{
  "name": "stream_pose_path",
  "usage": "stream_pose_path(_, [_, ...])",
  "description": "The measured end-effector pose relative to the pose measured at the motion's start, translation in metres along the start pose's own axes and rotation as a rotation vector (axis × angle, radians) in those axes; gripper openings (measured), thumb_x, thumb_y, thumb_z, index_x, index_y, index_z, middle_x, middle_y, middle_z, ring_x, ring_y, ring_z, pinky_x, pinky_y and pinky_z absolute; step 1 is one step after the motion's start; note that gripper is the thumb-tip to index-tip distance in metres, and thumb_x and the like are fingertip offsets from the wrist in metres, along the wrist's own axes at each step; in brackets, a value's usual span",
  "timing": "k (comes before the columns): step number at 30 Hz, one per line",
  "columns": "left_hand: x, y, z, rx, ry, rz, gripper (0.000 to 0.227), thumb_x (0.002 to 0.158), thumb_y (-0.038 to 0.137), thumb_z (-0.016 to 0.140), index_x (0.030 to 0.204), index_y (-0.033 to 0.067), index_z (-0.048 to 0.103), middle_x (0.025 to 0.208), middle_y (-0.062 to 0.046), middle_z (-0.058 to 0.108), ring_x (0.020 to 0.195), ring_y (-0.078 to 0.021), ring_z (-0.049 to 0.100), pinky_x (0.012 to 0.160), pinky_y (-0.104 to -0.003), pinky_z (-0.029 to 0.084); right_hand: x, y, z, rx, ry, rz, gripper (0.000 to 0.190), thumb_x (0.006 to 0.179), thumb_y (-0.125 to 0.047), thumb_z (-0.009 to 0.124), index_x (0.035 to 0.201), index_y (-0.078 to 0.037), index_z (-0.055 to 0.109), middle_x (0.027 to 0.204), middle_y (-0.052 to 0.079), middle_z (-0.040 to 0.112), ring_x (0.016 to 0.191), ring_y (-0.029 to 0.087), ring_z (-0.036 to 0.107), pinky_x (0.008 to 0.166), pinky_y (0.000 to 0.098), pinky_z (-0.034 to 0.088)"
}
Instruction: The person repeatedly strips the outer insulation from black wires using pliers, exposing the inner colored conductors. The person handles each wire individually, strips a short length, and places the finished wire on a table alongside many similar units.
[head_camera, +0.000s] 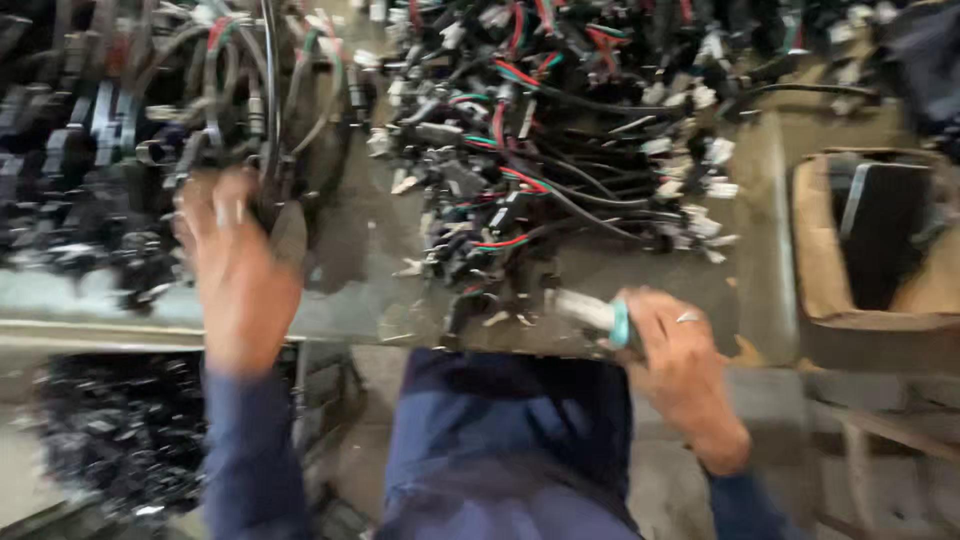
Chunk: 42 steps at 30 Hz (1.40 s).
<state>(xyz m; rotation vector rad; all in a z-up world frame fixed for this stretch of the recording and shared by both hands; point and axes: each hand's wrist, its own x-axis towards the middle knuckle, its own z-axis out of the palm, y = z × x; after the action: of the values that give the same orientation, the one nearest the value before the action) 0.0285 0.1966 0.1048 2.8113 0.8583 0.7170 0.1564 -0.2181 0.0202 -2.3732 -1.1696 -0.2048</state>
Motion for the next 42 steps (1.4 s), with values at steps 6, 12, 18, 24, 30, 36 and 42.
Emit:
stream_pose_path(6, [0.098, 0.07, 0.059, -0.829, -0.066, 0.5, 0.069, 0.086, -0.004, 0.061, 0.151, 0.0149, 0.054, 0.161, -0.013, 0.046, 0.151, -0.0351, 0.043, 0.124, -0.049, 0.038, 0.022, -0.01, 0.017, -0.11, 0.091, 0.107, 0.051, 0.092, -0.011, 0.067, 0.142, -0.003, 0.057, 0.15, 0.011, 0.055, 0.144, 0.031, 0.048, 0.121, 0.0498, 0.033])
stream_pose_path(12, [0.17, 0.116, 0.096, -0.248, -0.216, 1.234, 0.06, 0.061, 0.001, 0.067, 0.118, 0.0199, 0.073, 0.133, -0.007, 0.063, 0.125, -0.0301, 0.06, 0.107, -0.055, 0.039, 0.016, 0.0, 0.015, -0.026, 0.261, 0.104, 0.04, 0.093, -0.006, 0.067, 0.132, -0.009, 0.063, 0.14, 0.012, 0.064, 0.14, 0.032, 0.055, 0.122, 0.0488, 0.037])
stream_pose_path(18, [0.135, 0.127, 0.02, -1.051, -0.377, 0.459, 0.012, 0.095, 0.005, 0.063, 0.106, 0.0068, 0.067, 0.092, -0.01, 0.068, 0.087, -0.0283, 0.073, 0.077, -0.04, 0.057, 0.019, -0.035, 0.008, 0.595, 0.382, 0.195, 0.027, 0.104, -0.013, 0.061, 0.13, -0.008, 0.066, 0.134, 0.013, 0.069, 0.133, 0.027, 0.066, 0.107, 0.037, 0.051])
stream_pose_path(24, [-0.057, 0.144, 0.042, -1.321, -0.849, 0.549, 0.018, 0.099, 0.014, 0.068, 0.114, 0.0057, 0.063, 0.104, -0.011, 0.068, 0.096, -0.0252, 0.067, 0.086, -0.037, 0.055, 0.105, -0.048, -0.043, 1.87, 0.068, 0.649, 0.07, 0.095, -0.054, 0.048, 0.14, 0.0, 0.05, 0.122, 0.015, 0.069, 0.111, 0.025, 0.062, 0.095, 0.0349, 0.05])
stream_pose_path(30, [-0.154, 0.148, 0.087, -1.728, -1.14, 0.018, 0.019, 0.104, 0.016, 0.062, 0.119, 0.0048, 0.058, 0.109, -0.011, 0.064, 0.104, -0.0217, 0.064, 0.094, -0.036, 0.053, 0.085, -0.072, -0.081, 2.545, 0.427, 0.303, 0.05, 0.101, -0.028, 0.05, 0.141, 0.002, 0.051, 0.077, -0.003, 0.039, 0.065, 0.009, 0.035, 0.062, 0.0262, 0.03])
stream_pose_path(36, [-0.155, 0.151, 0.09, -1.234, -0.716, 0.451, 0.027, 0.092, 0.006, 0.069, 0.117, 0.0045, 0.061, 0.125, -0.018, 0.062, 0.119, -0.0362, 0.061, 0.102, -0.041, 0.05, 0.047, -0.061, -0.047, 2.009, 0.479, 0.396, 0.033, 0.112, -0.034, 0.062, 0.094, -0.008, 0.052, 0.075, -0.004, 0.043, 0.066, 0.01, 0.036, 0.062, 0.0267, 0.031])
stream_pose_path(42, [-0.139, 0.158, 0.058, -1.217, -0.493, 0.642, 0.035, 0.08, 0.009, 0.07, 0.114, 0.0079, 0.063, 0.136, -0.012, 0.062, 0.135, -0.0372, 0.058, 0.118, -0.047, 0.044, 0.046, -0.039, -0.056, 0.942, 0.56, 0.202, 0.041, 0.102, -0.042, 0.066, 0.09, -0.01, 0.045, 0.078, -0.001, 0.042, 0.071, 0.009, 0.045, 0.062, 0.0257, 0.041])
